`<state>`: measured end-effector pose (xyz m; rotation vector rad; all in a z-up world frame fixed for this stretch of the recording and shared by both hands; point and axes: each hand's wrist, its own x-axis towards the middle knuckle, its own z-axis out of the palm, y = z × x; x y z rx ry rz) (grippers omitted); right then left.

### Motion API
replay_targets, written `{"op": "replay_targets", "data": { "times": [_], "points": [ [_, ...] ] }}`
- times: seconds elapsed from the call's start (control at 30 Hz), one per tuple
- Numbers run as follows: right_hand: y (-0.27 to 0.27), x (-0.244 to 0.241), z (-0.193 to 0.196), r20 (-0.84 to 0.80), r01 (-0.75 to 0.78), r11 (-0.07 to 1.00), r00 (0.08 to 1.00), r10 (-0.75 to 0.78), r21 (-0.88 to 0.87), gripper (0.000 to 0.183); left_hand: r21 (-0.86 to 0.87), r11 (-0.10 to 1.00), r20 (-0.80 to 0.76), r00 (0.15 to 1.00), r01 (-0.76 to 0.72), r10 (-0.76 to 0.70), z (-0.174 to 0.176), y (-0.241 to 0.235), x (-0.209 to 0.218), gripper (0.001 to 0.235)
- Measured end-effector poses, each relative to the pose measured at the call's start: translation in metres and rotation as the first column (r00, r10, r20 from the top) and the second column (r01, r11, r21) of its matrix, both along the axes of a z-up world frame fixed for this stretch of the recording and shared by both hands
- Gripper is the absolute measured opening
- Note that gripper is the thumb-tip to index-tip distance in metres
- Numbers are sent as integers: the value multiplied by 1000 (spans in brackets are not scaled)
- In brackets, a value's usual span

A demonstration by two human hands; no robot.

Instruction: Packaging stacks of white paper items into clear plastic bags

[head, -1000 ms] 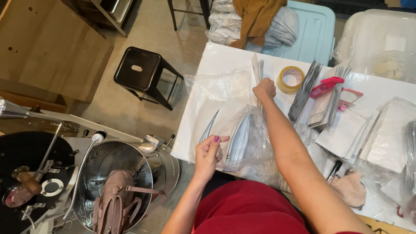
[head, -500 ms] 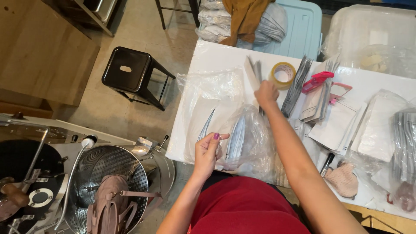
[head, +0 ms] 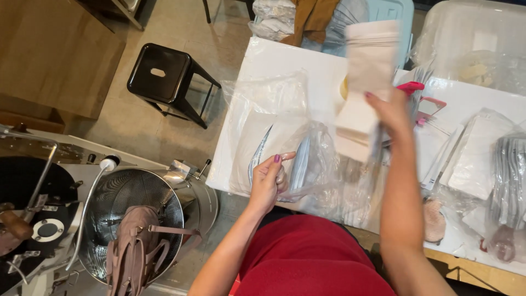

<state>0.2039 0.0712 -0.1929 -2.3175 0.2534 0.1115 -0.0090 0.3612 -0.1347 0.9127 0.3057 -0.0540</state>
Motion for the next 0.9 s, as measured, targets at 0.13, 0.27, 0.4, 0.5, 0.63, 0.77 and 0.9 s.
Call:
{"op": "replay_targets", "data": {
  "times": [0.13, 0.27, 0.4, 0.5, 0.63, 0.77, 0.9],
  "points": [
    [-73, -88, 27, -55, -18, 675, 995, 87, 737, 44, -24, 998, -29, 998, 52, -53, -11, -17, -5, 43],
    [-166, -117, -226, -206, 92, 385, 942, 265, 918, 23, -115, 992, -13, 998, -60, 59, -36, -46, -6, 42],
    [-37, -150, -132, -347, 139, 408, 796, 496, 902, 38, -94, 989, -4, 994, -112, 112, -66, -64, -3, 42],
    [-8, -156, -104, -392, 80, 475, 691, 607, 876, 28, 146, 952, -67, 958, -269, 280, -91, -75, 0, 35],
    [-7, -155, -78, -409, -12, 511, 583, 702, 860, 27, 299, 889, 22, 933, -348, 358, -61, -74, 12, 35],
    [-9, -159, -68, -425, -74, 529, 508, 749, 845, 30, 411, 832, 146, 928, -372, 343, -39, -70, 18, 28],
    [-8, -141, -73, -441, -77, 554, 520, 732, 829, 29, 509, 851, 137, 988, -127, 65, -43, -85, -8, 23]
  ]
}}
